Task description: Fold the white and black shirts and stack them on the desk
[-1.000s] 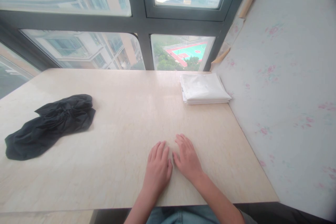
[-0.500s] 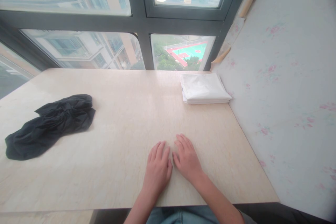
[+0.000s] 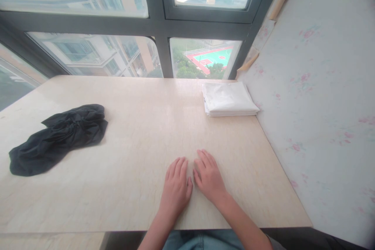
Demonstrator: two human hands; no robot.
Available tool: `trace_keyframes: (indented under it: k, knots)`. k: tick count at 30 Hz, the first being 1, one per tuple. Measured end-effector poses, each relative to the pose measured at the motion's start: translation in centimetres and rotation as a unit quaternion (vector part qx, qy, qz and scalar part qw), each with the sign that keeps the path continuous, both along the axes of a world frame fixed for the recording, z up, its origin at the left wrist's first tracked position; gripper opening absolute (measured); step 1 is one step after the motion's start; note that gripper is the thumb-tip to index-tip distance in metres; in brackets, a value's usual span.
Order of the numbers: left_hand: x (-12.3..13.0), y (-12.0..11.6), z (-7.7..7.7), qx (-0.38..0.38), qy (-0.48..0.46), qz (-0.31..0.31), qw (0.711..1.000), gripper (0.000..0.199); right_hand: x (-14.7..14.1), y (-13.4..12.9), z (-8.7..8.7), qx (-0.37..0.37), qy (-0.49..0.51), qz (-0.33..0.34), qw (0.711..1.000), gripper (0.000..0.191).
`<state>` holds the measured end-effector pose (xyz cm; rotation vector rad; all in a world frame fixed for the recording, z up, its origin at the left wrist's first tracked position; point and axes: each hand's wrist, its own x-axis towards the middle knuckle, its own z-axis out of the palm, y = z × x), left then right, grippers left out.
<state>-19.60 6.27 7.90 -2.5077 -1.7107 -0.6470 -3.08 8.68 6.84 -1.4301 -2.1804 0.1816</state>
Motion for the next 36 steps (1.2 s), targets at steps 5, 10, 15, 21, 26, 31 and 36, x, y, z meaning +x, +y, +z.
trace_keyframes:
  k: [5, 10, 15, 21, 26, 31, 36]
  knots:
    - [-0.02, -0.01, 0.0, 0.001, 0.001, 0.001, 1.0, 0.05, -0.03, -0.01, -0.1, 0.003, -0.003, -0.001, 1.0, 0.025]
    - [0.04, -0.02, 0.22, -0.019, 0.014, -0.003, 1.0, 0.037, -0.09, -0.09, -0.12, 0.014, 0.0, -0.006, 1.0, 0.038]
    - [0.07, -0.03, 0.23, -0.019, 0.016, -0.003, 1.0, 0.037, -0.05, -0.05, -0.03, 0.012, 0.003, -0.004, 1.0, 0.037]
    - [0.0, 0.09, -0.02, -0.007, 0.006, 0.0, 1.0, 0.052, 0.05, 0.03, 0.15, -0.005, 0.002, 0.002, 1.0, 0.025]
    - [-0.01, 0.09, 0.14, -0.013, 0.017, -0.004, 1.0, 0.047, -0.02, -0.01, 0.25, -0.003, 0.001, -0.002, 1.0, 0.025]
    - [0.0, 0.05, 0.29, -0.023, 0.018, -0.005, 1.0, 0.038, -0.05, -0.03, 0.08, 0.014, 0.011, -0.005, 1.0, 0.037]
    - [0.02, 0.2, 0.08, -0.014, 0.009, -0.005, 1.0, 0.047, 0.05, 0.02, 0.11, 0.004, 0.009, 0.003, 1.0, 0.026]
